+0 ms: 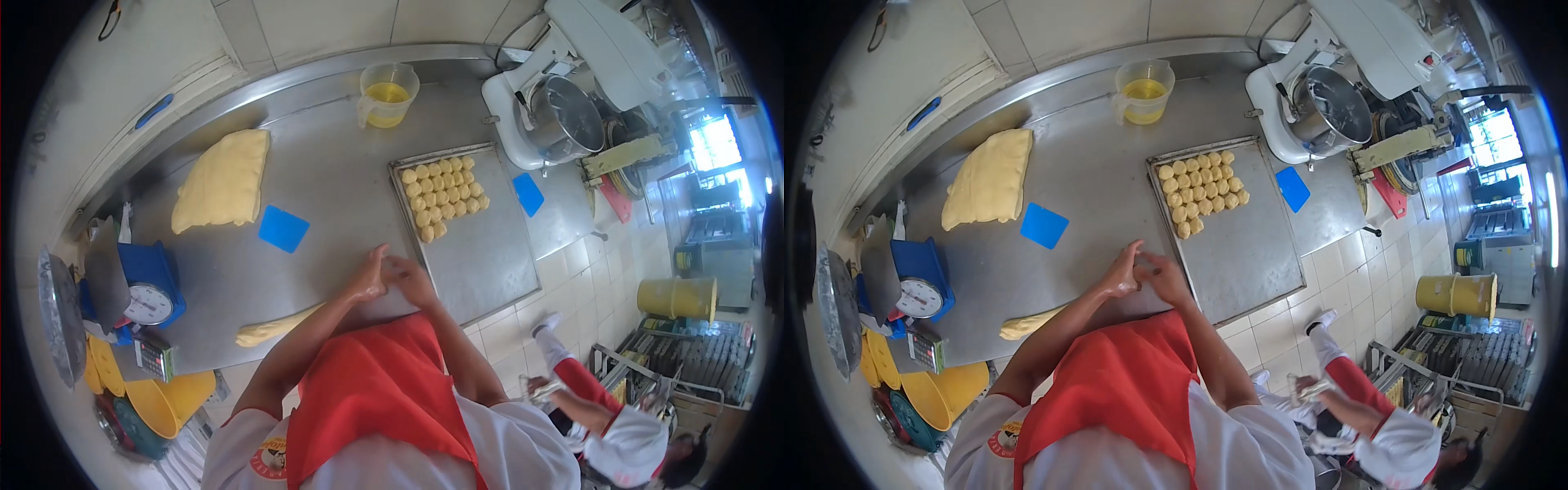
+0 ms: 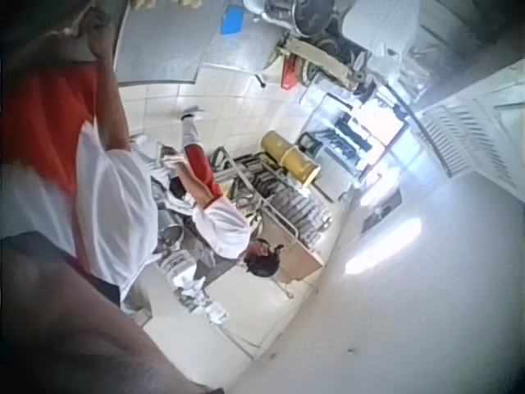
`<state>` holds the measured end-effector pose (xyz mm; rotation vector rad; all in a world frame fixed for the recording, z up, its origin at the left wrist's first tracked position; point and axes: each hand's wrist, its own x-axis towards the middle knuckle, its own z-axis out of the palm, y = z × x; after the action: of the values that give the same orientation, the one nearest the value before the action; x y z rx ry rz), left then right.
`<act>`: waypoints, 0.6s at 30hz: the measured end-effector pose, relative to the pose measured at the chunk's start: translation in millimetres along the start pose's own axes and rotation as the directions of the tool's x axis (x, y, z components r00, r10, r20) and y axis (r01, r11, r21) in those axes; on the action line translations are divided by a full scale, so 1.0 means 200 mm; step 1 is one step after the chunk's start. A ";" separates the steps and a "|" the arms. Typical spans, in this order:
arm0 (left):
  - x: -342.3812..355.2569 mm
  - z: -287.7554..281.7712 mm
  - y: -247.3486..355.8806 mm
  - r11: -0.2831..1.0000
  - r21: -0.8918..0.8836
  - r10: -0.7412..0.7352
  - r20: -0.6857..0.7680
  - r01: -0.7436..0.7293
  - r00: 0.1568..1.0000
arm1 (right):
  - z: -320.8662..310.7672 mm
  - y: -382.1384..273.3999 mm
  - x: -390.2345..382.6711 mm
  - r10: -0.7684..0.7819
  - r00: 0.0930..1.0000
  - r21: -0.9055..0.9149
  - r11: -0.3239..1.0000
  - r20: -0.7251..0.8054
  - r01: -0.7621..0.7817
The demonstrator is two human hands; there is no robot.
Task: The person rolls a long strip of dough by hand, portions it into small pieces, and arranges the dough portions onto a metal baking tray. The person then cuts a new piece of dough from a larger mass using a blue plastic scraper and continues rolling it on the stainless steel surface.
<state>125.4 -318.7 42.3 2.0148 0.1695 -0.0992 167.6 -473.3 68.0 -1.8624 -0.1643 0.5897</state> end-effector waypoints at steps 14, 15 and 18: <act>-0.12 -0.11 0.20 0.852 0.510 -0.327 0.340 0.119 0.881 | 0.23 0.00 -0.11 -0.176 0.973 -0.631 0.775 -0.150 0.043; -0.12 -0.12 0.20 0.854 0.511 -0.311 0.354 0.096 0.882 | 0.20 0.05 -0.11 -0.198 0.976 -0.667 0.740 -0.095 0.085; 0.01 -0.23 -0.18 0.852 0.343 -0.473 0.181 0.396 0.862 | 0.12 -0.24 -0.19 0.128 0.883 -0.221 0.975 0.452 -0.028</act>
<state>121.5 -261.8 29.8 2.2011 0.4717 -0.7173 131.6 -449.4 117.3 -1.9048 -0.4853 1.1096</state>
